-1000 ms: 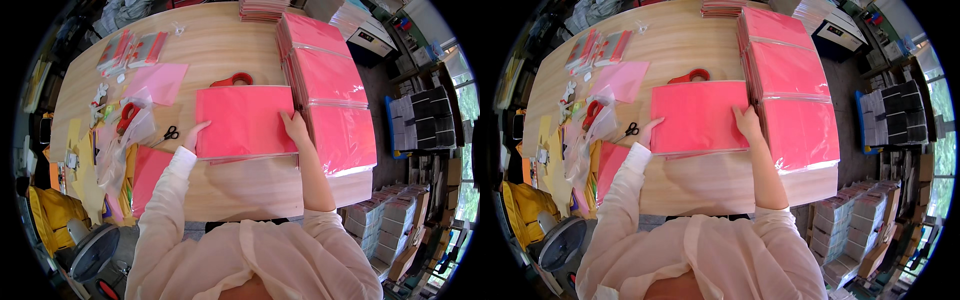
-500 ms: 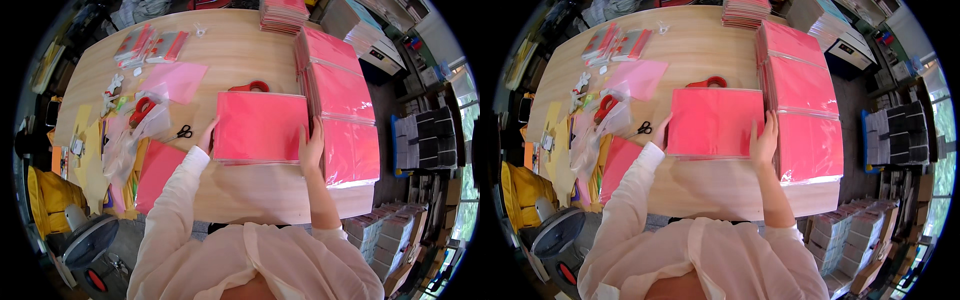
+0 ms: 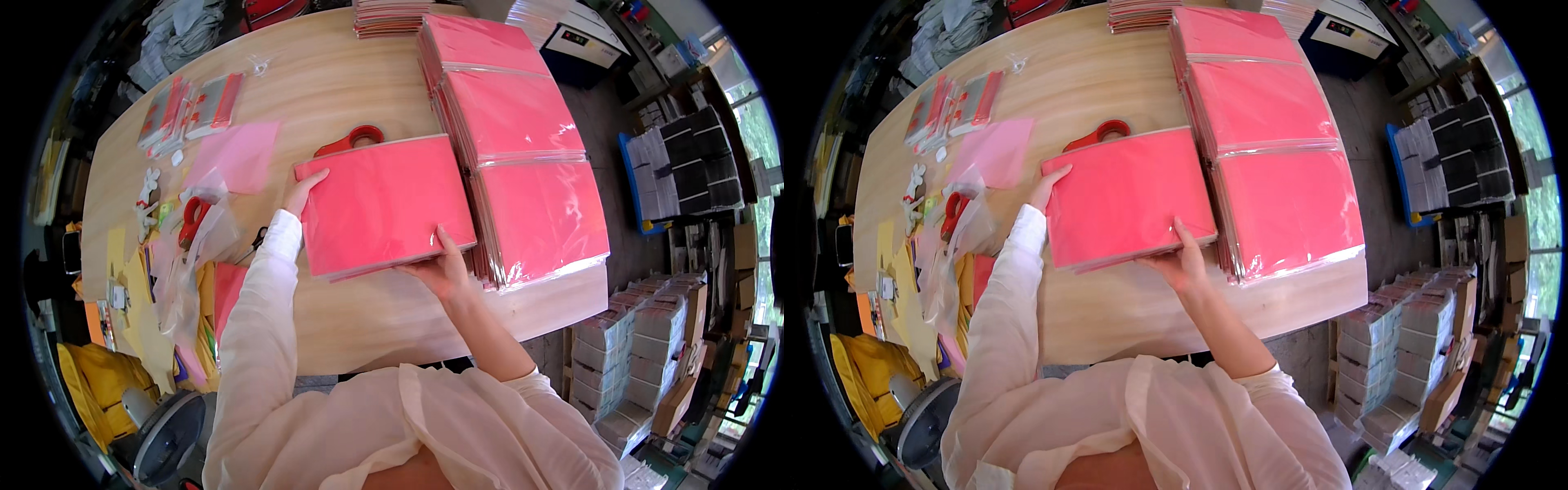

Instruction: The person organizes stacks of pink paper sheets on a wooden table. They repeatedly pick up stacks, flip them over, and align the edges by hand. The person also uses a tape dispenser to secure a stack of papers with clear tape.

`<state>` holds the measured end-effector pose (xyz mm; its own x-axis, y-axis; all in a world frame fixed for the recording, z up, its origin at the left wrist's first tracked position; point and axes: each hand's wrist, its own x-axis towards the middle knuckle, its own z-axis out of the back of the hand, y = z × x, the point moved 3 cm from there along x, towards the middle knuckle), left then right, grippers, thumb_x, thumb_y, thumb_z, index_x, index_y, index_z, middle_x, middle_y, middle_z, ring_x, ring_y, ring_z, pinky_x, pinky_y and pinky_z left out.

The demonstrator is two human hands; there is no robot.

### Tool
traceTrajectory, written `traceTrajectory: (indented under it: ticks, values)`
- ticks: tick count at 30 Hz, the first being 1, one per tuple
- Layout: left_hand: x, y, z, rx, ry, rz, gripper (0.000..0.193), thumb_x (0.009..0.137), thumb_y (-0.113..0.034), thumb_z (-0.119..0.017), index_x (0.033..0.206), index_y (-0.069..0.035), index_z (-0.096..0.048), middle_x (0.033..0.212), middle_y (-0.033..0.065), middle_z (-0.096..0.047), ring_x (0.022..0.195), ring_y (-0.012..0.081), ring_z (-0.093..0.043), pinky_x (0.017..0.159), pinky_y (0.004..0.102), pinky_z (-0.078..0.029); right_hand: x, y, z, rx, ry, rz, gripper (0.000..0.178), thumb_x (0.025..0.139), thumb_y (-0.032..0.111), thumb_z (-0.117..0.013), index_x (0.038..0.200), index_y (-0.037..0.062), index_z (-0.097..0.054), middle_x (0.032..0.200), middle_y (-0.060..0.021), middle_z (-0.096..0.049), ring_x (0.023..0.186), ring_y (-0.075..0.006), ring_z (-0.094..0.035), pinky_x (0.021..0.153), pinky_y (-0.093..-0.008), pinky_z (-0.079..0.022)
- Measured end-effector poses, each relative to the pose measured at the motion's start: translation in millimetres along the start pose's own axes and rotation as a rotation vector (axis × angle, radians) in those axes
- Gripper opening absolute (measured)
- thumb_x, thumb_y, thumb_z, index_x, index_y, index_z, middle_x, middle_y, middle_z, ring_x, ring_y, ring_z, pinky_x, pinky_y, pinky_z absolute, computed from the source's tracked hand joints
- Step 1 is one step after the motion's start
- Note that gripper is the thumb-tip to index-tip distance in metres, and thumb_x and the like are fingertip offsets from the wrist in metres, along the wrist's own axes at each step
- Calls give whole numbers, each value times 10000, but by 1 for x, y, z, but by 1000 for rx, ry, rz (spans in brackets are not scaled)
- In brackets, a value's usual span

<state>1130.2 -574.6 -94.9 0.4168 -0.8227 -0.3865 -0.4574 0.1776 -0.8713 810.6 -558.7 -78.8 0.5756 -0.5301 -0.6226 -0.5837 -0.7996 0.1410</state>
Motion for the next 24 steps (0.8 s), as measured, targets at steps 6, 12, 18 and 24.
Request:
traceTrajectory:
  ticks: [6,12,18,24]
  values:
    - [7,0,-19,92,99,-8,414,803,-119,-783,1139,-29,-558,1066,116,-651,907,222,-667,806,341,-561,-11,-1,-2,58,81,119,646,969,396,-566,1461,50,-332,1519,-142,-333,1390,-342,-337,1128,-570,-310]
    - [13,15,-4,114,48,-159,511,859,-219,-738,1285,-41,-518,1148,105,-625,1032,199,-625,907,346,-516,-10,-2,-1,-51,134,122,712,969,476,-533,1486,48,-294,1528,-173,-302,1412,-380,-296,1133,-595,-291]
    - [-1,62,58,-28,-370,-117,683,979,-555,-421,1449,-60,-393,1360,98,-532,1229,229,-527,1069,357,-397,-23,-2,9,-146,-41,95,1005,876,680,-546,1523,16,-155,1573,-242,-119,1460,-462,-94,1099,-729,-144]
    - [-69,71,4,-349,92,212,716,999,-628,-265,1483,-112,-366,1427,87,-490,1276,259,-508,1086,398,-407,-21,10,17,-180,-62,202,939,889,634,-574,1492,1,-232,1520,-206,-271,1414,-392,-257,1093,-646,-262]
